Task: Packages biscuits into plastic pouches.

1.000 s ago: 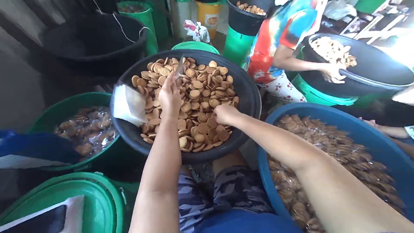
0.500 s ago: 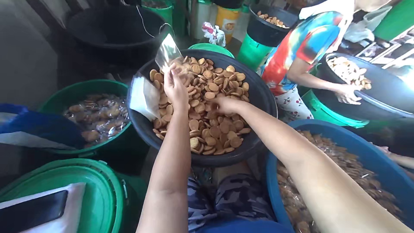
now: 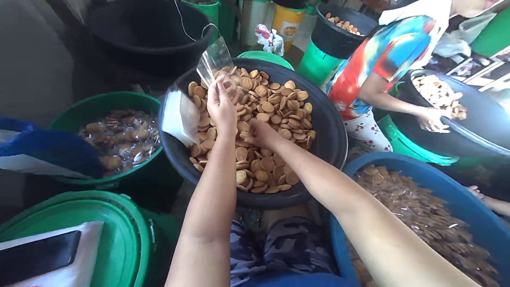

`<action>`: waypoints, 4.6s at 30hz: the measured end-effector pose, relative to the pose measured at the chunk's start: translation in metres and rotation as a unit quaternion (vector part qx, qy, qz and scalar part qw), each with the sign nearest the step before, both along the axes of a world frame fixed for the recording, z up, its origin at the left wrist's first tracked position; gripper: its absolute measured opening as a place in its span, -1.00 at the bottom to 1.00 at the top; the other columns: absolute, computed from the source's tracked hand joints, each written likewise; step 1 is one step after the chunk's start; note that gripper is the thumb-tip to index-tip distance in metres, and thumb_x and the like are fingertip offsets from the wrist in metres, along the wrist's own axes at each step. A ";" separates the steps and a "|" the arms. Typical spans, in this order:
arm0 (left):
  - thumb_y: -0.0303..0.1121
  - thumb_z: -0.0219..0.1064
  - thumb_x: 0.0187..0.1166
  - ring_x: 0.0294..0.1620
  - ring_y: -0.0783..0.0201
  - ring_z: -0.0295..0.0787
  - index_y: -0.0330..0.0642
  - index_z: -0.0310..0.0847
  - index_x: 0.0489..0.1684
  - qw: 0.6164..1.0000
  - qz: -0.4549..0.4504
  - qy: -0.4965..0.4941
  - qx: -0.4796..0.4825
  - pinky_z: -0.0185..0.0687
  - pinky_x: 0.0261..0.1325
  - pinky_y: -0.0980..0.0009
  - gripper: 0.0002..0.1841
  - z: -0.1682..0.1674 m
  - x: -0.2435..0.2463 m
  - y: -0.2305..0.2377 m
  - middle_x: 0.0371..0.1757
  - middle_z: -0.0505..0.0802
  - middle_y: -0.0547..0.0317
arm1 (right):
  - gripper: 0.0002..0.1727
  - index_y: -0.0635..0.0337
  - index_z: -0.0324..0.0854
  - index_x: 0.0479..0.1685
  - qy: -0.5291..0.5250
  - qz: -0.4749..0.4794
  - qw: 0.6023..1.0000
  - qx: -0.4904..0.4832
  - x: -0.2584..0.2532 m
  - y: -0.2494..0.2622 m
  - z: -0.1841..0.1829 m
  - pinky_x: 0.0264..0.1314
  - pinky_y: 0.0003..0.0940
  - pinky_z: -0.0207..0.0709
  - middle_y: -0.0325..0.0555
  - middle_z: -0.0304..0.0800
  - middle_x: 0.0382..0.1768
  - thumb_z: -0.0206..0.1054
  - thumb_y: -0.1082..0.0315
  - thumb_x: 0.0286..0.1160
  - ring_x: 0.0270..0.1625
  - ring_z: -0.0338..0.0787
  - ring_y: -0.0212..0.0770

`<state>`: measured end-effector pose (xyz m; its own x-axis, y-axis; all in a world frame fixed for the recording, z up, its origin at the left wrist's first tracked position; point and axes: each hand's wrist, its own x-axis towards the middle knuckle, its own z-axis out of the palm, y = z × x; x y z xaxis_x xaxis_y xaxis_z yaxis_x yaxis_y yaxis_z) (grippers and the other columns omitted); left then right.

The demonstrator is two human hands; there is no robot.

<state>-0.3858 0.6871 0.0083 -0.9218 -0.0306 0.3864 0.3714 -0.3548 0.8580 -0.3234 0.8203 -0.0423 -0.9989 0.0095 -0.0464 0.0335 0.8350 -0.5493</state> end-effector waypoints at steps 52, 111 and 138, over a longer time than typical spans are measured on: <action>-0.07 -0.14 0.94 0.18 -0.19 0.77 -0.34 0.65 0.29 0.843 -0.114 -0.054 -0.523 0.55 0.35 -0.20 -0.46 0.004 0.003 -0.001 0.09 0.81 -0.29 | -0.68 0.25 0.56 0.17 0.122 -0.180 0.839 -0.499 0.009 0.106 0.030 0.11 -0.15 0.71 -0.04 0.73 0.01 0.20 0.22 0.62 0.02 0.78 -0.16; 0.04 0.13 0.82 -0.17 0.08 0.71 -0.33 0.74 -0.18 0.908 -0.121 -0.082 -0.394 0.57 0.07 -0.03 -0.47 -0.001 0.000 0.000 -0.26 0.78 -0.08 | -0.76 0.27 0.64 -0.25 0.091 -0.106 0.935 -0.325 0.024 0.041 0.058 -0.30 -0.42 0.75 -0.19 0.76 -0.49 0.38 0.25 0.66 -0.50 0.77 -0.38; 0.27 -0.55 0.82 -0.42 0.41 0.67 0.12 0.54 -0.13 0.962 -0.092 -0.258 -0.012 0.69 -0.22 0.35 -0.30 0.005 0.025 0.017 -0.39 0.72 0.44 | -0.45 0.38 0.50 0.48 0.440 -0.331 0.815 -0.180 0.214 0.173 0.026 0.18 -0.10 0.84 0.15 0.78 0.21 0.45 0.31 0.56 0.10 0.89 -0.11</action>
<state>-0.3605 0.7042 0.0137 -0.9800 0.1552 -0.1248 -0.1728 -0.3516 0.9200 -0.1095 0.9937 -0.0162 -0.4281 0.7044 0.5662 -0.1286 0.5727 -0.8096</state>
